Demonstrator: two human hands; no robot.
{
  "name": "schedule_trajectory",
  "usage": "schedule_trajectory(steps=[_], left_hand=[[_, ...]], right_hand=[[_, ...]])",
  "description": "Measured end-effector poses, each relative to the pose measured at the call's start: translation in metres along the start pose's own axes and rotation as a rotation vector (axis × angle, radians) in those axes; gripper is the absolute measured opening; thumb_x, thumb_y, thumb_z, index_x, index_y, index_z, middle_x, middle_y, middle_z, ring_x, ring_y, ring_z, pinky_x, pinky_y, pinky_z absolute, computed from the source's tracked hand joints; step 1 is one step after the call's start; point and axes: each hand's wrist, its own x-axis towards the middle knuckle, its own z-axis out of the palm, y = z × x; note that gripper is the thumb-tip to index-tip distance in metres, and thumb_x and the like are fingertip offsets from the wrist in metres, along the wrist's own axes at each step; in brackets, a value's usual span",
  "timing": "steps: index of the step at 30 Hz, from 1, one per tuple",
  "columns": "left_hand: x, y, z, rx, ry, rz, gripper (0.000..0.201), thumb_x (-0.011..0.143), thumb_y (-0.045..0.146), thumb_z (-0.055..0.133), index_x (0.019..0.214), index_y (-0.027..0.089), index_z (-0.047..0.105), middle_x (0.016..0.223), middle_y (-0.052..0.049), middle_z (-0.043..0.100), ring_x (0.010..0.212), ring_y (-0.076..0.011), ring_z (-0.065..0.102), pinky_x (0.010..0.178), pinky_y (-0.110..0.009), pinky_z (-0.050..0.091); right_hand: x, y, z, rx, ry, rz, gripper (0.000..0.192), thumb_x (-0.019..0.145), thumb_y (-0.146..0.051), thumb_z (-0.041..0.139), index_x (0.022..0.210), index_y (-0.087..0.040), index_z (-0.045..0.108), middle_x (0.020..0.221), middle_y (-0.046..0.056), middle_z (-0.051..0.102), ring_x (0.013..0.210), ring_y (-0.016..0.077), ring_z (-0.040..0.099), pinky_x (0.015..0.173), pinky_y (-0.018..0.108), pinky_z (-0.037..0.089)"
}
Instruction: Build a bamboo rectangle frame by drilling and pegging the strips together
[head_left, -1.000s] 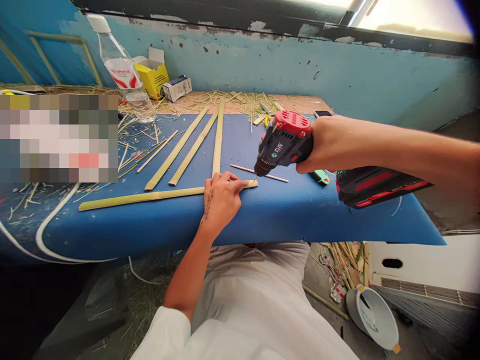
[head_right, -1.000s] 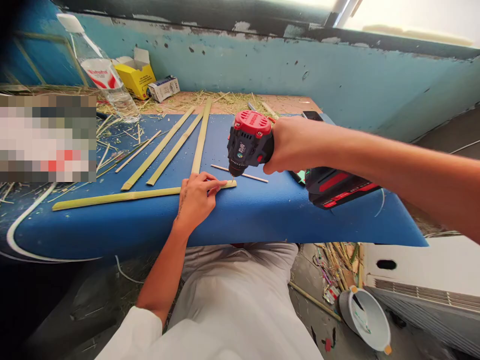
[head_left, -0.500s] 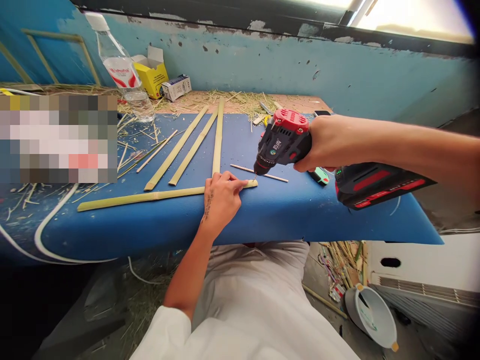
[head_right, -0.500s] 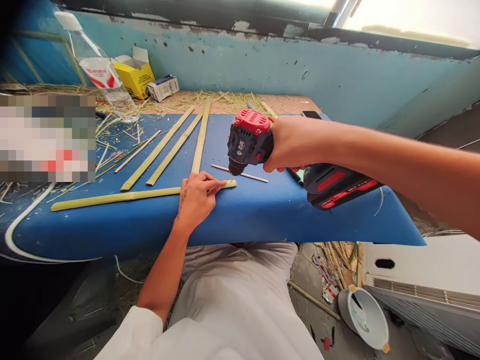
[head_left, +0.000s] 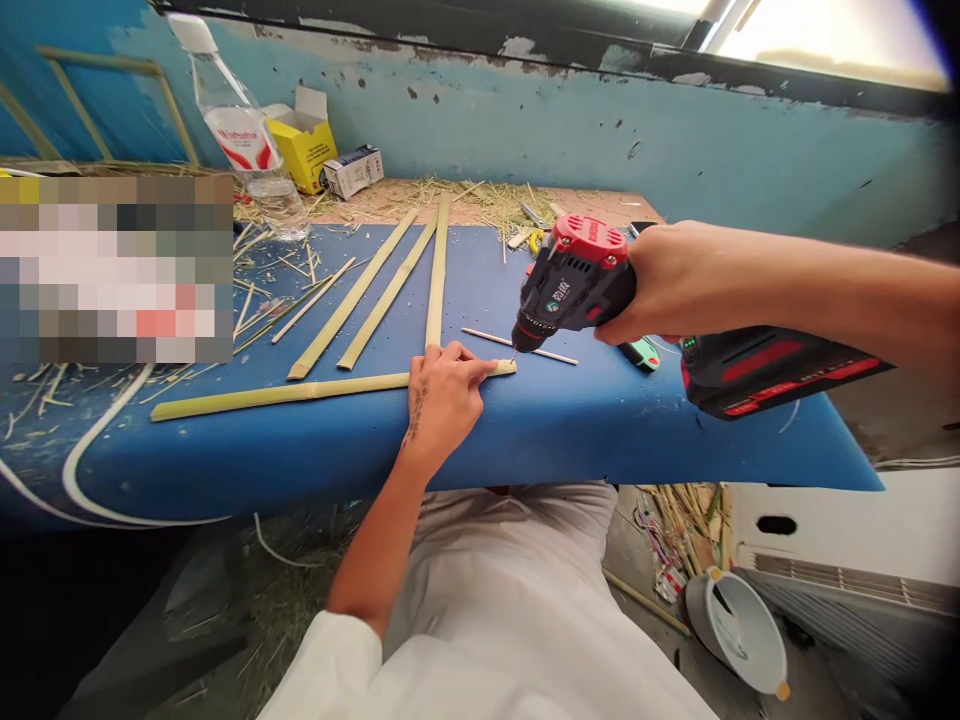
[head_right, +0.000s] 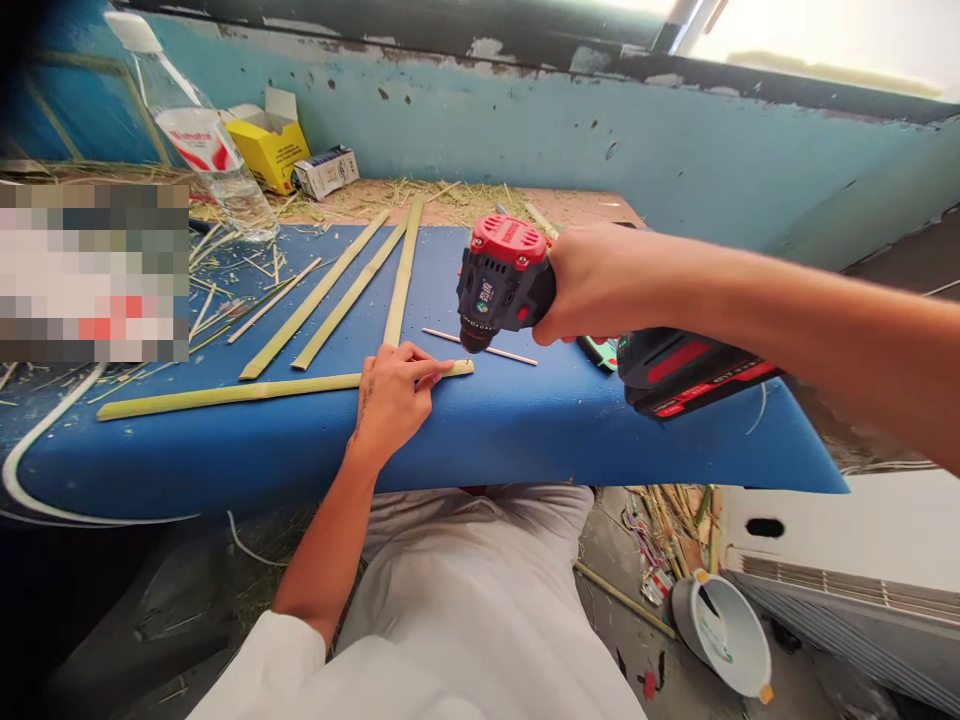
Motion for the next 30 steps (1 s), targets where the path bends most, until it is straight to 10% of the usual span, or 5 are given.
schedule_trajectory(steps=[30], left_hand=[[0.000, -0.002, 0.004, -0.008, 0.026, 0.015, 0.035, 0.103, 0.017, 0.061, 0.119, 0.039, 0.084, 0.111, -0.003, 0.075, 0.106, -0.0253, 0.058, 0.087, -0.044, 0.039]], right_hand=[[-0.002, -0.020, -0.007, -0.078, -0.020, -0.005, 0.019, 0.073, -0.035, 0.077, 0.075, -0.021, 0.064, 0.060, 0.001, 0.062, 0.055, 0.0159, 0.057, 0.054, 0.032, 0.039]])
